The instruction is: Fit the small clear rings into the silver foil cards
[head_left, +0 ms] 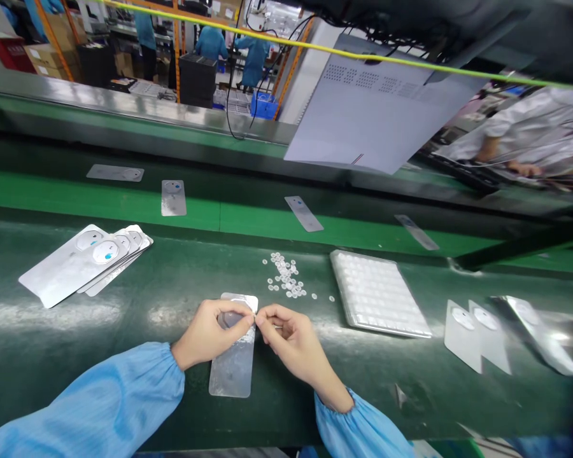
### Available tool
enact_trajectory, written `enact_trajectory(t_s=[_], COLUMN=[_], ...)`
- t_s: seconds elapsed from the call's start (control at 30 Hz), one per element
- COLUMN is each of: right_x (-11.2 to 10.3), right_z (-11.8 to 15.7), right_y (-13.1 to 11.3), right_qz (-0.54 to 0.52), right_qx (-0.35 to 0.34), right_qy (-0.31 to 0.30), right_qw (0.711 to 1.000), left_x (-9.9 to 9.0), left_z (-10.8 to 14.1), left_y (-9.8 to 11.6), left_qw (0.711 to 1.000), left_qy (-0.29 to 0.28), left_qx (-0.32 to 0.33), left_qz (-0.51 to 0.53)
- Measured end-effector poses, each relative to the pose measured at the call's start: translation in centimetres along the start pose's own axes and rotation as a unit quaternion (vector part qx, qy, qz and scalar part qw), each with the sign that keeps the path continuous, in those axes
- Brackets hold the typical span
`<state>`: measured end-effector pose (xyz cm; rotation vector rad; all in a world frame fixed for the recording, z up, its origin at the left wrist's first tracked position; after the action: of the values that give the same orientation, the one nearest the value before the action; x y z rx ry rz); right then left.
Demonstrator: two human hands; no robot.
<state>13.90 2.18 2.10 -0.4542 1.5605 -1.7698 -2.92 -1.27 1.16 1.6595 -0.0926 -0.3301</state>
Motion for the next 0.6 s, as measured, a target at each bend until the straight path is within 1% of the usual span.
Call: enact_trajectory(t_s=[0.2,0.37,0.6], right_x=[-0.18,-0.43,0.27], right_z=[0.16,0.13,-0.30], right_y=[0.24,0.44,0.18], right_qz=[-0.001,0.047,0.075], right_qx=[0.006,0.031,0.037], right_qy=[-0.005,0.008,0.026], right_qw=[1.000,0.998,0.996], left_x=[0.02,0.11,0.31], left_z=[0.09,0.34,0.43], left_y=[-0.35,-0.79,-0.70], left_qw=[1.000,1.000,0.999], left_qy=[-0.012,-0.007,-0.028], left_qx=[-0.014,-0.007,-0.020], left_qz=[-0.005,-0.021,-0.017])
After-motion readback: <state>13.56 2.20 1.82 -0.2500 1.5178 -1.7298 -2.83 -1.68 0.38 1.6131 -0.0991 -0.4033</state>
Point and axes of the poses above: each hand's wrist, its own z-axis away from the middle knuckle, its own x-axis out of the palm, y = z × x, the point moved 3 cm from there along -z, towards the middle knuckle, and after that the axes turned 15 degrees about -y, right-handed, at the moved point
